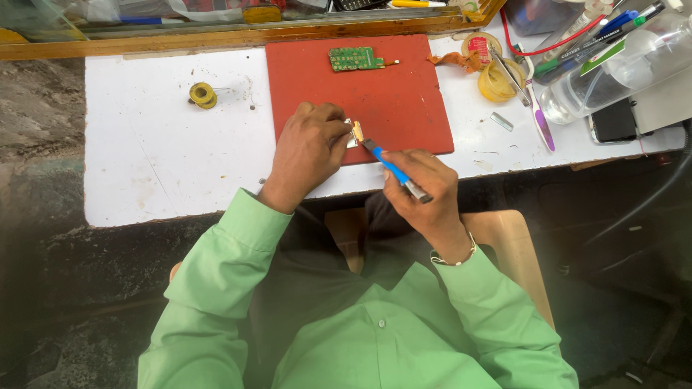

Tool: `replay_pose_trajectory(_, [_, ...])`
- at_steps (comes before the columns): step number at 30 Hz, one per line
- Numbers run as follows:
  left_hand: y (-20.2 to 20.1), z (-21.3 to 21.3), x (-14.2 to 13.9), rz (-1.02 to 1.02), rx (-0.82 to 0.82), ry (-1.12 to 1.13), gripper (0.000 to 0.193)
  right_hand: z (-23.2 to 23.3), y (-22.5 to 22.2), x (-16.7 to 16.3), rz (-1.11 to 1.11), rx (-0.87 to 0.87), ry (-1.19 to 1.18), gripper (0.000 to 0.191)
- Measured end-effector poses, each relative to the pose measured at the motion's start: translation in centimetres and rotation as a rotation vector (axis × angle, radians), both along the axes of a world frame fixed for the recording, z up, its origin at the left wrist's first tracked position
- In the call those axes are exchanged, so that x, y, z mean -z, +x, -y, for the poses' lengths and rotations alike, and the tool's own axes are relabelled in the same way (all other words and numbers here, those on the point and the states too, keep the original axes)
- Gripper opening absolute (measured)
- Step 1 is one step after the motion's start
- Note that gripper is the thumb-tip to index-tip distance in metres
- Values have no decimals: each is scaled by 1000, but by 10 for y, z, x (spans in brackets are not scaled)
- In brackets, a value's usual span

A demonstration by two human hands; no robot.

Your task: The person scrapes a green circuit board with a blue utility knife, then uses a soldering iron on a small white rectangular component. They wipe the component with a cloth and continue scraping it with the knife.

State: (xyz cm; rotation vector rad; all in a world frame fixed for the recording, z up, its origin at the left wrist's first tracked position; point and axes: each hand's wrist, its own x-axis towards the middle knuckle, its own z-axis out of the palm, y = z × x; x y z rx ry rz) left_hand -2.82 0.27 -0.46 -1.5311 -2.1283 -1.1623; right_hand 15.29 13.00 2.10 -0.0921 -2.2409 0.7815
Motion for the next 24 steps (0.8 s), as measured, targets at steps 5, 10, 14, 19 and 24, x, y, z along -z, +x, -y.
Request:
replay_pose_trajectory(5, [1,1,-2,10,0,-7,8,-5,-13,1,-81,26,-21,24])
replay_pose_trajectory(10, [0,-1,-2,-3,4,12,10,-5,-28,3,-38,-7,10,26])
replay_pose_trajectory(14, [0,-1,0,20,5,4,9,-1,-22,2,-18,-12,6,26])
replay_pose_trajectory(19, [-1,0,0,6,2,4,9,6,-4,-1,-7,-13,7,25])
replay_pose_trajectory(24, [0,0,-1,10,5,0,8,-1,-12,-1,-47,17,-44,25])
